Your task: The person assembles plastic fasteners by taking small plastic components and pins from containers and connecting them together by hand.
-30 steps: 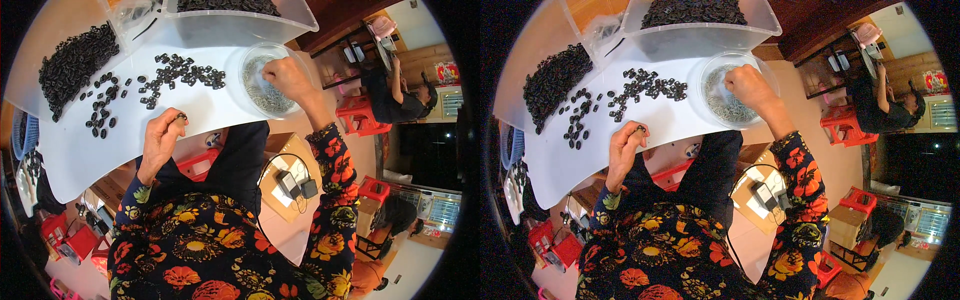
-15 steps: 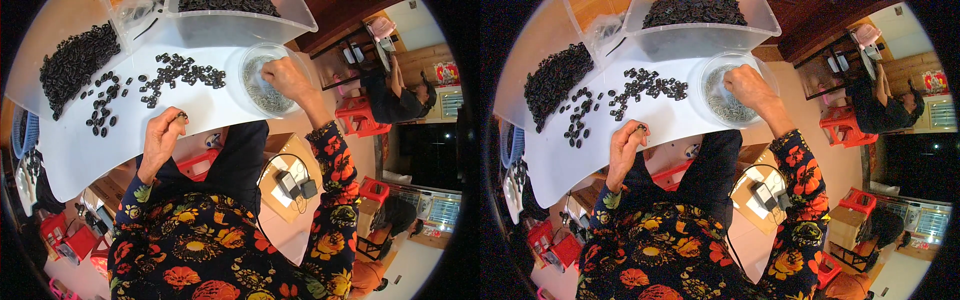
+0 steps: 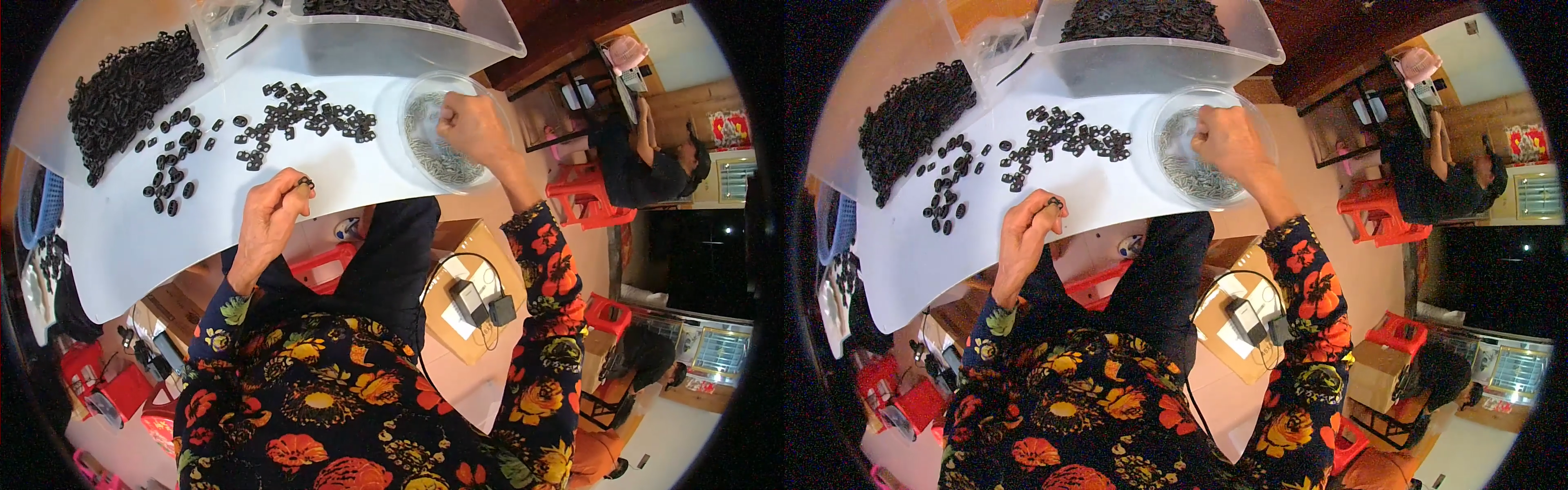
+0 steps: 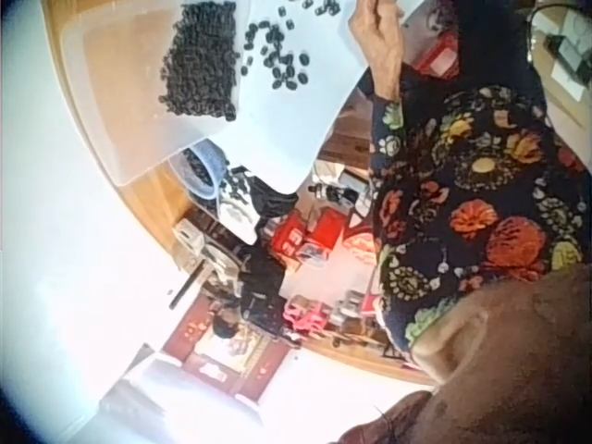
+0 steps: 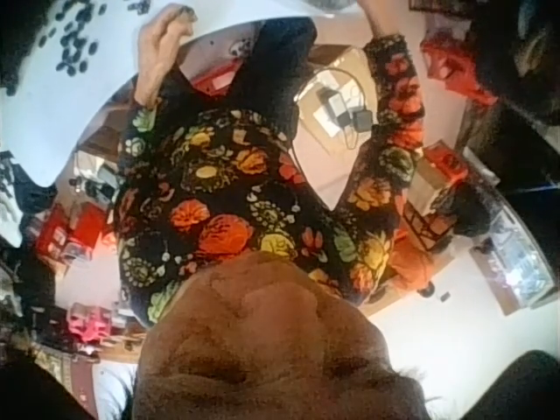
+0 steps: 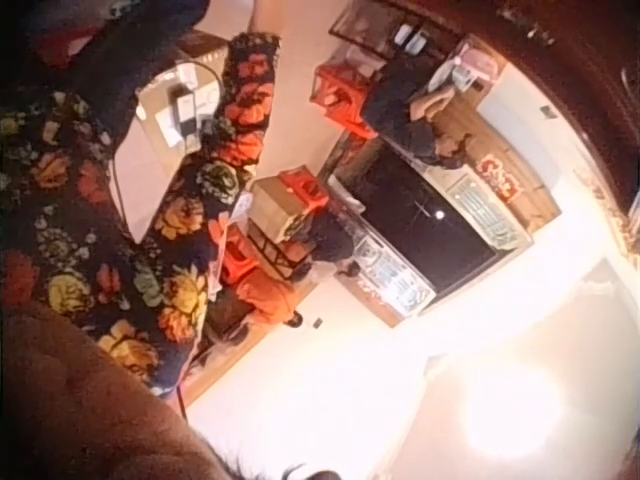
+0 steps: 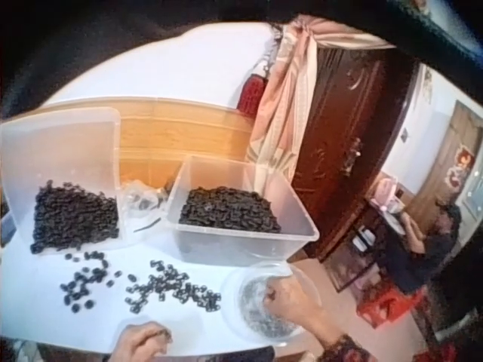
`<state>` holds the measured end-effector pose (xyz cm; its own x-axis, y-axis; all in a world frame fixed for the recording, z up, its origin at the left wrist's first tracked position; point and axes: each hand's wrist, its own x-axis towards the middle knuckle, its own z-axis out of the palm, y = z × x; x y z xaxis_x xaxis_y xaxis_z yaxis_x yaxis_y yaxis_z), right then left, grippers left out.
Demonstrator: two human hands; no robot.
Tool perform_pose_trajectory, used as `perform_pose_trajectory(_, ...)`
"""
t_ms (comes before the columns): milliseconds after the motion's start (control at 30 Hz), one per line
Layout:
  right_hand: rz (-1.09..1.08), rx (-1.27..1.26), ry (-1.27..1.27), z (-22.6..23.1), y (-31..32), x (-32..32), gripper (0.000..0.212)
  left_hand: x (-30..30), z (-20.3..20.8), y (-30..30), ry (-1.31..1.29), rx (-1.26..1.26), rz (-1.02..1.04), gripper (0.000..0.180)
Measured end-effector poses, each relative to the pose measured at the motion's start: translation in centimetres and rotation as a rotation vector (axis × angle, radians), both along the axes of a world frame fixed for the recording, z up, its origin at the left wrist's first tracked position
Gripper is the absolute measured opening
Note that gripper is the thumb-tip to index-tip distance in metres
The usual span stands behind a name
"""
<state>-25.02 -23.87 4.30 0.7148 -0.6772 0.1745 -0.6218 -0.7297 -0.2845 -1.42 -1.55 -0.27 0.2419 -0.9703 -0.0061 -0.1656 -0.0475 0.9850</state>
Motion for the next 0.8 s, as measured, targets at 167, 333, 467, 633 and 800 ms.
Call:
perform_pose_trajectory(167,-0.169,0.248,-0.302,2.0,2.2,1.3,0.010,0.3,-0.4,0.2,0.061,-0.035,0.022,0.017)
perform_pose_trajectory(333,0.011,0.916,-0.683,1.8,9.5,5.5,0.010,0.4,-0.8,0.6,0.249,-0.062,0.029,0.017)
perform_pose_trajectory(467,0.058,1.054,-0.768,-2.5,12.5,7.9,0.009,-0.1,-0.8,0.7,0.258,-0.098,0.088,0.017)
perform_pose_trajectory(633,0.071,1.089,-0.929,-4.8,12.4,10.0,0.017,0.1,-0.7,0.9,0.266,-0.070,0.072,0.016)
perform_pose_trajectory(800,0.052,1.135,-0.960,-4.7,12.7,10.9,0.018,-0.2,-0.8,0.7,0.282,-0.107,0.122,0.016)
